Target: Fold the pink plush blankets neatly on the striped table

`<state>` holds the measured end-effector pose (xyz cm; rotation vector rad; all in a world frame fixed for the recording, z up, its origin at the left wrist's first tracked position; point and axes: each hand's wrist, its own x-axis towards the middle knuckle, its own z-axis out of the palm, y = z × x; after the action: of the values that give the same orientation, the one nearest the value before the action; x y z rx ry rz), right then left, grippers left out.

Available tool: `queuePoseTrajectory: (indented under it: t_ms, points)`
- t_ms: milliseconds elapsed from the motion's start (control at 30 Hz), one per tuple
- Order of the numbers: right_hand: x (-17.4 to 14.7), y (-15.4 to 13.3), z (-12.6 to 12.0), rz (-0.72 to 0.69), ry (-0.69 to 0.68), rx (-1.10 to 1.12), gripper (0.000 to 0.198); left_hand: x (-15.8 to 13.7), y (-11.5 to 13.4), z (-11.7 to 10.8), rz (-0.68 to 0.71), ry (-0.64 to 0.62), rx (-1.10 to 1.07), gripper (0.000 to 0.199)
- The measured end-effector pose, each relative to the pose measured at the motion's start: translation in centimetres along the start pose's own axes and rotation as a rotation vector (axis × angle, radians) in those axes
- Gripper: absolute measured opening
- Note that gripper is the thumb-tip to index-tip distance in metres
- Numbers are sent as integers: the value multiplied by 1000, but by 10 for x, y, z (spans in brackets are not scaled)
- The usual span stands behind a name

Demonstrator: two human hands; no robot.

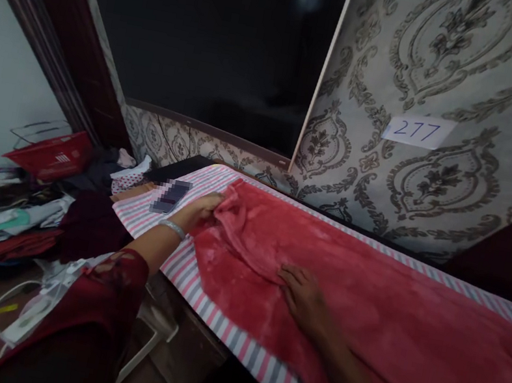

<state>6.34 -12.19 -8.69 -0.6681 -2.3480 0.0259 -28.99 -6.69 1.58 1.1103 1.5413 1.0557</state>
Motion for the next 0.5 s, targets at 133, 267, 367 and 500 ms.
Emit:
queuePoseTrajectory:
  t_ms: [133,267,367,500]
  points:
    - [-1,2,2,17,-6,27,30,-4,18,-9,205,61,57,40]
    - [-2,3,3,17,3,45,30,-25,-3,-35,201,340,389,24]
    - [-2,2,3,9,5,43,30,-54,-38,-50,144,436,437,33]
    - [-1,2,3,15,-3,23,31,-83,-75,-48,175,411,421,48]
